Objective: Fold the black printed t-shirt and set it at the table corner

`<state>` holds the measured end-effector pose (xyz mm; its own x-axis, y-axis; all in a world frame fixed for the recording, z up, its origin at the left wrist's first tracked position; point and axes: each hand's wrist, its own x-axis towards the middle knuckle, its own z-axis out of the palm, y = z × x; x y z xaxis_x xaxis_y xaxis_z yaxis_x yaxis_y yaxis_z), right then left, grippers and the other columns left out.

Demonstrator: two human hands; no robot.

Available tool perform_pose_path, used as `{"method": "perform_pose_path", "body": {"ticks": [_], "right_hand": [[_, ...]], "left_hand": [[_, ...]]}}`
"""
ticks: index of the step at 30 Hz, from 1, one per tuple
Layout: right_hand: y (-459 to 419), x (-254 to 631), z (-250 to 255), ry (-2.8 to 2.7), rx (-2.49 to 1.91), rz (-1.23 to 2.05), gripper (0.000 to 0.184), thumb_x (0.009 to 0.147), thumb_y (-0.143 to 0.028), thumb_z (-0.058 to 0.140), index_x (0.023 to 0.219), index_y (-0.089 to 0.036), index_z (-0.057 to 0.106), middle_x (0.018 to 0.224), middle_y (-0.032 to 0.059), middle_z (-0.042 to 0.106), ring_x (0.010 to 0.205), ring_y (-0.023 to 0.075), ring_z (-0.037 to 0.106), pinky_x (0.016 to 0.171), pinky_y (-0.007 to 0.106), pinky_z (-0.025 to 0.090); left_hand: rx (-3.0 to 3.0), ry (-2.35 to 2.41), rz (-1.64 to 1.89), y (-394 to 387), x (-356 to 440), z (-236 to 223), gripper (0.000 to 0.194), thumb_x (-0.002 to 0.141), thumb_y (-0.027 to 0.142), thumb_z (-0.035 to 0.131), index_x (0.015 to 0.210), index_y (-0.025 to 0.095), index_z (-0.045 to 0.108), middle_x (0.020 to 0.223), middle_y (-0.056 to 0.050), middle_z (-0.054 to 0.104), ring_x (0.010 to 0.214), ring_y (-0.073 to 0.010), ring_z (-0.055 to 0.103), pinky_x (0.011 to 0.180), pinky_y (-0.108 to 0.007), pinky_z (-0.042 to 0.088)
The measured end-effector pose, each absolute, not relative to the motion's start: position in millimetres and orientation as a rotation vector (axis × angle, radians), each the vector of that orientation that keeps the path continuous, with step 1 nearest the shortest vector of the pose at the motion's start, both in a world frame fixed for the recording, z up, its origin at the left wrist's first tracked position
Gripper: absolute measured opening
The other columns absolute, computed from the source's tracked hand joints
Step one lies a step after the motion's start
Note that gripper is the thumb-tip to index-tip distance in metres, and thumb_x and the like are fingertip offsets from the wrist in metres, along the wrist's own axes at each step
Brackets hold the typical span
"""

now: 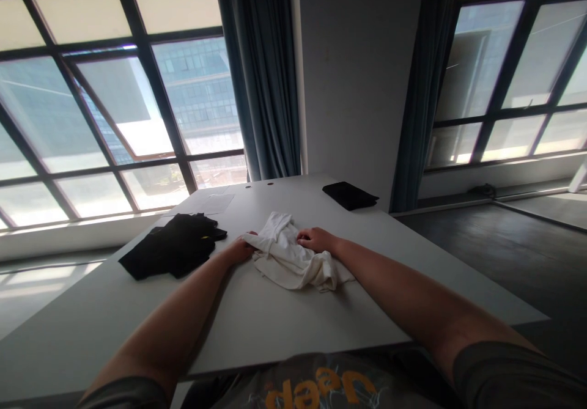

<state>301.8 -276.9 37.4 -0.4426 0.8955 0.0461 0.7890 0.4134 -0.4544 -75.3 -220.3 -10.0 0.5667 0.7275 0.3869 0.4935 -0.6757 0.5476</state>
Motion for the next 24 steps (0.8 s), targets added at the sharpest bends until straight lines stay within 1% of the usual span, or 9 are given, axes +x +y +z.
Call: {"method": "perform_pose_path", "body": {"ticks": [8, 11, 15, 19, 24], "right_hand": [[-278.6, 302.9, 38.0, -2.385, -1.463, 0.559, 0.042, 0.109, -0.038, 0.066, 0.139, -0.016, 0.084, 0.121, 0.0088, 0.083, 0.102, 0.0144, 0.073, 0.091, 0.021, 0.046], [-279.6, 302.4, 38.6, -2.390, -1.463, 0.561, 0.042, 0.109, -0.039, 0.065, 0.140, -0.016, 0.083, 0.120, 0.0085, 0.083, 0.101, 0.0140, 0.073, 0.092, 0.021, 0.046], [-278.3, 301.7, 37.9, -2.382, -1.465, 0.549, 0.042, 0.109, -0.038, 0.066, 0.140, -0.016, 0.083, 0.125, 0.0085, 0.083, 0.107, 0.0147, 0.073, 0.093, 0.021, 0.045], [-276.5, 302.0, 36.8, -2.388, -1.464, 0.548, 0.042, 0.109, -0.038, 0.067, 0.141, -0.016, 0.084, 0.127, 0.0086, 0.082, 0.109, 0.0153, 0.073, 0.094, 0.021, 0.045], [-277.7, 301.9, 37.4, -2.388, -1.473, 0.546, 0.042, 0.109, -0.038, 0.067, 0.141, -0.016, 0.083, 0.125, 0.0086, 0.082, 0.105, 0.0145, 0.072, 0.093, 0.021, 0.044]], "left_hand": [[2.404, 0.998, 0.828, -222.0, -76.2, -8.7, 0.019, 0.093, 0.018, 0.074, 0.110, 0.010, 0.079, 0.114, -0.014, 0.080, 0.105, -0.0250, 0.074, 0.103, -0.034, 0.062], [2.416, 1.006, 0.831, -220.9, -76.2, -8.7, 0.018, 0.091, 0.017, 0.075, 0.107, 0.012, 0.079, 0.114, -0.014, 0.080, 0.105, -0.0251, 0.074, 0.104, -0.035, 0.062], [2.441, 1.022, 0.841, -220.5, -76.3, -6.7, 0.016, 0.087, 0.015, 0.076, 0.103, 0.015, 0.080, 0.118, -0.013, 0.080, 0.107, -0.0261, 0.075, 0.109, -0.038, 0.062], [2.458, 1.015, 0.835, -222.4, -76.2, -4.2, 0.011, 0.087, 0.015, 0.078, 0.098, 0.014, 0.080, 0.119, -0.013, 0.081, 0.108, -0.0261, 0.076, 0.110, -0.036, 0.062], [2.452, 1.019, 0.845, -224.8, -74.0, -2.6, 0.012, 0.086, 0.017, 0.079, 0.098, 0.014, 0.079, 0.116, -0.013, 0.081, 0.106, -0.0258, 0.075, 0.108, -0.036, 0.062]]}}
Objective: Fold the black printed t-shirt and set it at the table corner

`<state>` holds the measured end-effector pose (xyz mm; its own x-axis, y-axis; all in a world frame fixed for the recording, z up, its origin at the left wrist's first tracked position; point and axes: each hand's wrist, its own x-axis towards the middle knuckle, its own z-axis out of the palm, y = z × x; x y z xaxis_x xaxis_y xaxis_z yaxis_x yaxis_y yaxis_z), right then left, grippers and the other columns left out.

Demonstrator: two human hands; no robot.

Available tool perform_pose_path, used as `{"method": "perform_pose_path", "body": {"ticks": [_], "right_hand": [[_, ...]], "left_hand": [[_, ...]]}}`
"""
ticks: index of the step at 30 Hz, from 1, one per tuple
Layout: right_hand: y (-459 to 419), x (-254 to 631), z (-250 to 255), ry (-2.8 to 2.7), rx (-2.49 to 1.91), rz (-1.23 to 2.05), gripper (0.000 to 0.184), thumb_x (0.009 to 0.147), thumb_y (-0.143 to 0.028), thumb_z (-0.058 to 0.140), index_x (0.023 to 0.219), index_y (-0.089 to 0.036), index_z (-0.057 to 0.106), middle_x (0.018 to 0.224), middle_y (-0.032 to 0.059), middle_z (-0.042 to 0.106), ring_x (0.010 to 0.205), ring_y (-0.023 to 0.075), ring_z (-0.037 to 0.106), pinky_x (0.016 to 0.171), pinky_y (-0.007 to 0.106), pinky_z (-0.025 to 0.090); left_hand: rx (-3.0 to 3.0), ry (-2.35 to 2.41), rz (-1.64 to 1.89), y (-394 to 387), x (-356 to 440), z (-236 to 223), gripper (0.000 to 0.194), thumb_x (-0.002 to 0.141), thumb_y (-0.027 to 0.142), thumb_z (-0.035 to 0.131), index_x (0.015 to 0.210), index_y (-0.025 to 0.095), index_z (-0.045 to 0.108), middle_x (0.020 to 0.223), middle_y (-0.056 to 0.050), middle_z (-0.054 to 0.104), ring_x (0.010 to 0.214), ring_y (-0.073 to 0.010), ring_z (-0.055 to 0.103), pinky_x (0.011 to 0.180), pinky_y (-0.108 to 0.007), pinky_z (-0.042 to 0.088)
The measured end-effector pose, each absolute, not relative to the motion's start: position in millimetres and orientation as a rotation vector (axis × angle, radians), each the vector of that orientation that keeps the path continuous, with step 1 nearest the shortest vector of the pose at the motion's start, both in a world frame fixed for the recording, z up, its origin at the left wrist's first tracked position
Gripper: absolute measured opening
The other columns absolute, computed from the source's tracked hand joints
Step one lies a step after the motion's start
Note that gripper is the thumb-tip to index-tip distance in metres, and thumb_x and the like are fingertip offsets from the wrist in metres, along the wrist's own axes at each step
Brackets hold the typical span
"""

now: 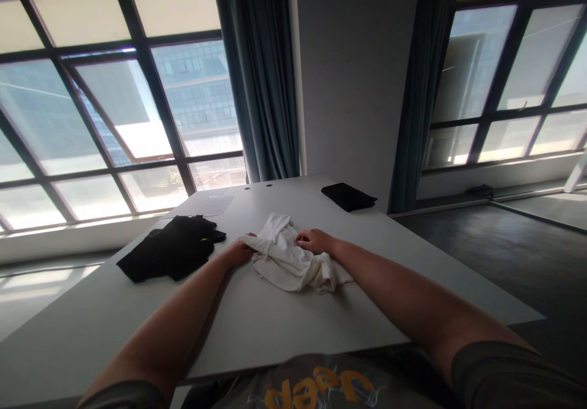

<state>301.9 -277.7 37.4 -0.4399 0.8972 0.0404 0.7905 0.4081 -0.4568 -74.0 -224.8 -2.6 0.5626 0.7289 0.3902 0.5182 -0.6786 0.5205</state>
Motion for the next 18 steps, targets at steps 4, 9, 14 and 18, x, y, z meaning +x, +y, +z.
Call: {"method": "perform_pose_path", "body": {"ticks": [4, 9, 14, 18], "right_hand": [[-278.5, 301.7, 37.7, -2.387, -1.474, 0.538, 0.041, 0.109, -0.037, 0.066, 0.139, -0.015, 0.083, 0.120, 0.0081, 0.083, 0.102, 0.0139, 0.072, 0.091, 0.021, 0.043], [-276.6, 303.1, 35.6, -2.390, -1.455, 0.562, 0.041, 0.109, -0.038, 0.065, 0.139, -0.016, 0.083, 0.116, 0.0076, 0.083, 0.096, 0.0129, 0.071, 0.090, 0.020, 0.044], [-274.3, 303.8, 33.6, -2.385, -1.451, 0.539, 0.042, 0.108, -0.039, 0.066, 0.138, -0.017, 0.084, 0.120, 0.0080, 0.083, 0.101, 0.0135, 0.071, 0.090, 0.020, 0.043], [-275.0, 303.6, 34.6, -2.394, -1.457, 0.527, 0.043, 0.108, -0.039, 0.066, 0.139, -0.016, 0.084, 0.121, 0.0083, 0.083, 0.102, 0.0136, 0.071, 0.089, 0.020, 0.043]], "left_hand": [[2.426, 1.021, 0.847, -226.6, -71.9, -2.1, 0.016, 0.086, 0.020, 0.078, 0.102, 0.015, 0.080, 0.111, -0.011, 0.080, 0.104, -0.0252, 0.074, 0.103, -0.036, 0.064], [2.387, 1.017, 0.845, -228.8, -71.3, -1.8, 0.019, 0.088, 0.019, 0.076, 0.106, 0.013, 0.080, 0.111, -0.014, 0.081, 0.104, -0.0252, 0.075, 0.101, -0.033, 0.063], [2.375, 1.023, 0.843, -229.3, -71.2, -1.2, 0.021, 0.089, 0.018, 0.075, 0.109, 0.012, 0.079, 0.112, -0.013, 0.082, 0.105, -0.0250, 0.075, 0.104, -0.033, 0.062], [2.383, 1.021, 0.836, -229.9, -71.1, -0.4, 0.021, 0.088, 0.015, 0.075, 0.109, 0.012, 0.079, 0.110, -0.012, 0.081, 0.103, -0.0250, 0.074, 0.102, -0.032, 0.062]]}}
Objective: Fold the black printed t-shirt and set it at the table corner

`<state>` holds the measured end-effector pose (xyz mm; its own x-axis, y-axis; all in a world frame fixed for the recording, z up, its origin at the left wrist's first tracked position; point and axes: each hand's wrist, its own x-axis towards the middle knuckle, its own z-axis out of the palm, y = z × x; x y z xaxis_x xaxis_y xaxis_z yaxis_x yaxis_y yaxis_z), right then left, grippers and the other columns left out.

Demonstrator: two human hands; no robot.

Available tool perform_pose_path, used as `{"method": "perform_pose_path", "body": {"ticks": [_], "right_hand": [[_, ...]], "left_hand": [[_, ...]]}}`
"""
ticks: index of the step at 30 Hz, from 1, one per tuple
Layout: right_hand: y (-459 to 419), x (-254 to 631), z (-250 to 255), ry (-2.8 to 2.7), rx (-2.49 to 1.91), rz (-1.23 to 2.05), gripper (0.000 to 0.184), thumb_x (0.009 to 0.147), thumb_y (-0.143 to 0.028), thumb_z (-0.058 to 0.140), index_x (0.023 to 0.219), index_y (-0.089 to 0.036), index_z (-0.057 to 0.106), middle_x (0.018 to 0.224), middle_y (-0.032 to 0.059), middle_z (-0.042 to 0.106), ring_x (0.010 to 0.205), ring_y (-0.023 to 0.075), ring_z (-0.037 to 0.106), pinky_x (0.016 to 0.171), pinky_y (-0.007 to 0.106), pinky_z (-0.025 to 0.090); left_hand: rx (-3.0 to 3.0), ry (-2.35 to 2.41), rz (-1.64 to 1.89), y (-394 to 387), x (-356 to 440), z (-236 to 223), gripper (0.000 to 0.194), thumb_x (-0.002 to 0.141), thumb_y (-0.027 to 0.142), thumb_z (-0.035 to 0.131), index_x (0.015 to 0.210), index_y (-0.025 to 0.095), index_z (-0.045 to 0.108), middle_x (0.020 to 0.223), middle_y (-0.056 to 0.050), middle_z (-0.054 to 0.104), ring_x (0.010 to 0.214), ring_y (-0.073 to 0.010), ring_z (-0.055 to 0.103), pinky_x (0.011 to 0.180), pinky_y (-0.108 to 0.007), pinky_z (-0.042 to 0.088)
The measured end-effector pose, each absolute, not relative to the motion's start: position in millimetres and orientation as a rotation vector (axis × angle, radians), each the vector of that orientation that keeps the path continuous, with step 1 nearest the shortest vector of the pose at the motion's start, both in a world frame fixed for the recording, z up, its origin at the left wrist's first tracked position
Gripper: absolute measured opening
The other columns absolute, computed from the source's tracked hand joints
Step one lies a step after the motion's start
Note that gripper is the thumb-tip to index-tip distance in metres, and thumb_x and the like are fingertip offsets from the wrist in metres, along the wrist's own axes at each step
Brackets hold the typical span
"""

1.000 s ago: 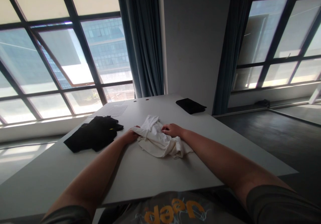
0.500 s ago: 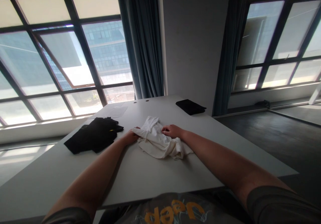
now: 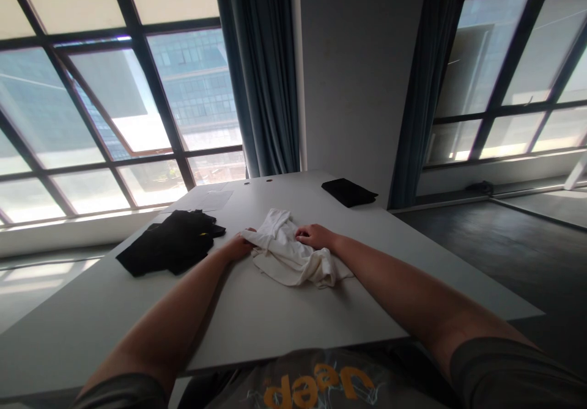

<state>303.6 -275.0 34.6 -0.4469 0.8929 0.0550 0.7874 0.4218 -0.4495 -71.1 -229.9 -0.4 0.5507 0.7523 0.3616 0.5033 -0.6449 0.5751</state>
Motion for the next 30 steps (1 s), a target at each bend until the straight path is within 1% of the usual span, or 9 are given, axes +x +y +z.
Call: {"method": "perform_pose_path", "body": {"ticks": [4, 7, 12, 15, 19, 25, 30], "right_hand": [[-276, 304, 36, -2.401, -1.454, 0.517, 0.043, 0.108, -0.040, 0.066, 0.139, -0.017, 0.084, 0.122, 0.0079, 0.083, 0.103, 0.0139, 0.072, 0.090, 0.020, 0.043], [-276, 304, 36, -2.398, -1.454, 0.527, 0.043, 0.108, -0.040, 0.066, 0.139, -0.016, 0.084, 0.120, 0.0079, 0.083, 0.101, 0.0139, 0.073, 0.090, 0.020, 0.045], [-277, 303, 37, -2.389, -1.463, 0.535, 0.042, 0.109, -0.039, 0.066, 0.139, -0.017, 0.084, 0.124, 0.0089, 0.083, 0.105, 0.0144, 0.074, 0.092, 0.019, 0.046], [-279, 303, 39, -2.397, -1.471, 0.558, 0.042, 0.110, -0.040, 0.065, 0.140, -0.016, 0.083, 0.124, 0.0091, 0.083, 0.100, 0.0136, 0.073, 0.090, 0.019, 0.046], [-281, 303, 41, -2.404, -1.476, 0.549, 0.041, 0.110, -0.039, 0.065, 0.139, -0.016, 0.083, 0.120, 0.0079, 0.083, 0.098, 0.0126, 0.072, 0.089, 0.019, 0.045], [-281, 303, 41, -2.391, -1.459, 0.582, 0.042, 0.109, -0.040, 0.064, 0.139, -0.016, 0.083, 0.121, 0.0077, 0.083, 0.095, 0.0127, 0.072, 0.089, 0.020, 0.047], [-280, 303, 40, -2.385, -1.459, 0.568, 0.042, 0.108, -0.040, 0.065, 0.138, -0.017, 0.084, 0.122, 0.0079, 0.083, 0.100, 0.0142, 0.073, 0.091, 0.021, 0.048]], "left_hand": [[2.393, 1.016, 0.825, -231, -71, 1, 0.018, 0.090, 0.014, 0.073, 0.106, 0.010, 0.079, 0.109, -0.015, 0.080, 0.102, -0.0270, 0.074, 0.102, -0.036, 0.063], [2.397, 1.026, 0.822, -231, -70, 2, 0.018, 0.089, 0.013, 0.073, 0.105, 0.012, 0.079, 0.110, -0.014, 0.080, 0.103, -0.0270, 0.074, 0.103, -0.037, 0.064], [2.391, 1.055, 0.815, -233, -67, 4, 0.015, 0.088, 0.011, 0.074, 0.103, 0.013, 0.077, 0.112, -0.012, 0.080, 0.105, -0.0254, 0.074, 0.105, -0.035, 0.062], [2.383, 1.072, 0.816, -232, -66, 3, 0.012, 0.088, 0.010, 0.072, 0.099, 0.011, 0.076, 0.114, -0.013, 0.080, 0.106, -0.0248, 0.072, 0.107, -0.033, 0.060], [2.376, 1.080, 0.812, -229, -68, 0, 0.013, 0.086, 0.015, 0.074, 0.098, 0.013, 0.077, 0.118, -0.013, 0.079, 0.108, -0.0257, 0.073, 0.108, -0.034, 0.060], [2.379, 1.081, 0.823, -222, -72, -6, 0.017, 0.084, 0.025, 0.075, 0.099, 0.017, 0.076, 0.115, -0.011, 0.080, 0.108, -0.0273, 0.076, 0.110, -0.038, 0.062], [2.388, 1.067, 0.844, -220, -73, -8, 0.020, 0.086, 0.027, 0.078, 0.102, 0.016, 0.076, 0.114, -0.013, 0.081, 0.107, -0.0275, 0.076, 0.109, -0.038, 0.062]]}}
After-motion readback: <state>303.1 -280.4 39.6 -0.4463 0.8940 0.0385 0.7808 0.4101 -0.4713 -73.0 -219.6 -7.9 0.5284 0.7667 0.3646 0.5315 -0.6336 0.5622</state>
